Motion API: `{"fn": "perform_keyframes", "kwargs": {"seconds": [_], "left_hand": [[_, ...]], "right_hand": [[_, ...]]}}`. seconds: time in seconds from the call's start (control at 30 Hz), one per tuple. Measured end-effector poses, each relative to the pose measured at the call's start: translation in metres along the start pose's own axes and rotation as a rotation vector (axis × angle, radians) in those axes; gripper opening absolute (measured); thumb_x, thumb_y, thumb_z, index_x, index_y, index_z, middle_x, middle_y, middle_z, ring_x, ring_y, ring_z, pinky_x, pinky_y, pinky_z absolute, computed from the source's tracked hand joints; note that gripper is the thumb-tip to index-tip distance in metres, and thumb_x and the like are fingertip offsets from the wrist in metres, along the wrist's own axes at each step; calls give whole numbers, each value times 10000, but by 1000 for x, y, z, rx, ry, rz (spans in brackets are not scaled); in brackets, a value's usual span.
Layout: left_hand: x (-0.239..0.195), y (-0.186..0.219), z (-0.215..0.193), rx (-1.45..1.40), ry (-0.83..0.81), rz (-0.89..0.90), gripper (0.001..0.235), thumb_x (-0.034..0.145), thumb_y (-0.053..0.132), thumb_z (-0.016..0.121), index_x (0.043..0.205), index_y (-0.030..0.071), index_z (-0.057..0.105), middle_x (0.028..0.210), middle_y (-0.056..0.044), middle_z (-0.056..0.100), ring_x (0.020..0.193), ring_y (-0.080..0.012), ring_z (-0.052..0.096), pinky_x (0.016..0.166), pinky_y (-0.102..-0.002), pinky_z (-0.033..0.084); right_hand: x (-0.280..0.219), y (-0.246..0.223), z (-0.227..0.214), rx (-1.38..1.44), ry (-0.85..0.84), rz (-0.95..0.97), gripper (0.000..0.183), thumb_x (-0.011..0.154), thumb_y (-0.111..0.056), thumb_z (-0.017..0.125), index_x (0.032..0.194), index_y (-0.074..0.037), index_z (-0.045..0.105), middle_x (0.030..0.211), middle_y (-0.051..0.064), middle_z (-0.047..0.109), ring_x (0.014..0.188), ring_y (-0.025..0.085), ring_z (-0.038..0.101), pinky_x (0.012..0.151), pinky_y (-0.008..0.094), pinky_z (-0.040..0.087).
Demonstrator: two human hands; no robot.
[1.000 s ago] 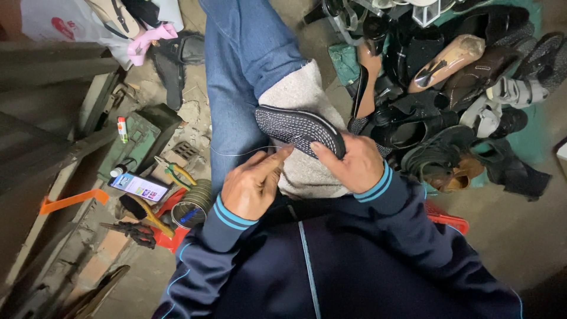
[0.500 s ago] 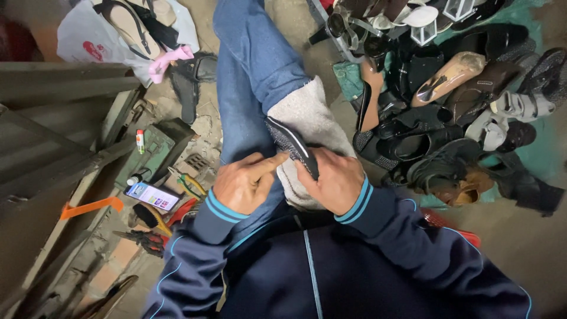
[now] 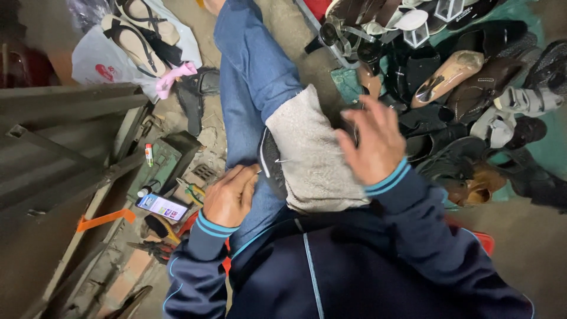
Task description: The person sits on the floor and sews the sole of a black slipper using a needle and white thread. The slipper is held against a white cloth on the lap while the needle is repeatedly pushed through the sole and the thread is pulled tight.
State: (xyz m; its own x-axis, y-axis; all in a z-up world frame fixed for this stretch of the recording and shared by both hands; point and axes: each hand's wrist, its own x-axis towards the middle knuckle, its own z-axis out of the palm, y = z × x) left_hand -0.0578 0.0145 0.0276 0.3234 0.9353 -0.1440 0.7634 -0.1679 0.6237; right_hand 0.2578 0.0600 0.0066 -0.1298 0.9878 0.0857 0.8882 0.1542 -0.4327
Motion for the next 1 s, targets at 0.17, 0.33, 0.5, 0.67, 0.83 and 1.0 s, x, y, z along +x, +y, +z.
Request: {"fn": "perform_keyframes", "kwargs": {"seconds": [0.17, 0.33, 0.5, 0.67, 0.83, 1.0], "left_hand": [[2, -7, 23, -27, 31, -38, 183, 1037, 272, 563, 935, 212, 703, 777, -5, 658, 815, -312, 703, 670, -472, 589], [-4, -11, 22, -20, 19, -98, 211, 1034, 274, 557, 866, 216, 670, 735, 8, 640, 795, -294, 696, 692, -464, 588], [7, 5, 22, 13, 119, -13, 226, 1047, 285, 569, 867, 207, 680, 687, -10, 644, 745, -280, 700, 665, -418, 585], [7, 6, 22, 50, 129, 18, 243, 1049, 279, 569, 856, 180, 679, 682, -33, 643, 740, -310, 689, 634, -445, 574], [0, 2, 17, -17, 147, 16, 264, 1050, 280, 569, 839, 159, 674, 679, -75, 655, 709, -332, 696, 640, -430, 575], [-18, -15, 17, -236, 47, -90, 201, 1011, 297, 664, 954, 110, 712, 686, -126, 686, 692, -419, 694, 608, -504, 576]], "right_hand": [[-7, -53, 21, 254, -95, -279, 137, 1010, -188, 629, 1079, -83, 682, 1320, 148, 572, 1294, 436, 496, 1074, 549, 438], [-18, -59, 13, 525, -274, -257, 74, 958, -246, 694, 962, -187, 739, 1258, -7, 673, 1255, 330, 581, 1043, 462, 482], [-6, -52, -2, 1028, -443, -27, 186, 1032, -178, 618, 1086, -115, 784, 970, 72, 798, 968, 240, 761, 832, 393, 608], [-4, -64, 33, 657, -409, -111, 262, 978, -102, 633, 1228, -123, 709, 1020, 121, 790, 969, 331, 761, 821, 475, 606], [-7, -73, 21, 531, -572, -178, 499, 938, -58, 607, 1427, -138, 547, 912, 121, 794, 883, 357, 754, 750, 521, 595], [-4, -83, 3, 652, -458, -184, 511, 996, -50, 576, 1499, -60, 489, 906, 136, 790, 816, 374, 739, 664, 501, 590]]}}
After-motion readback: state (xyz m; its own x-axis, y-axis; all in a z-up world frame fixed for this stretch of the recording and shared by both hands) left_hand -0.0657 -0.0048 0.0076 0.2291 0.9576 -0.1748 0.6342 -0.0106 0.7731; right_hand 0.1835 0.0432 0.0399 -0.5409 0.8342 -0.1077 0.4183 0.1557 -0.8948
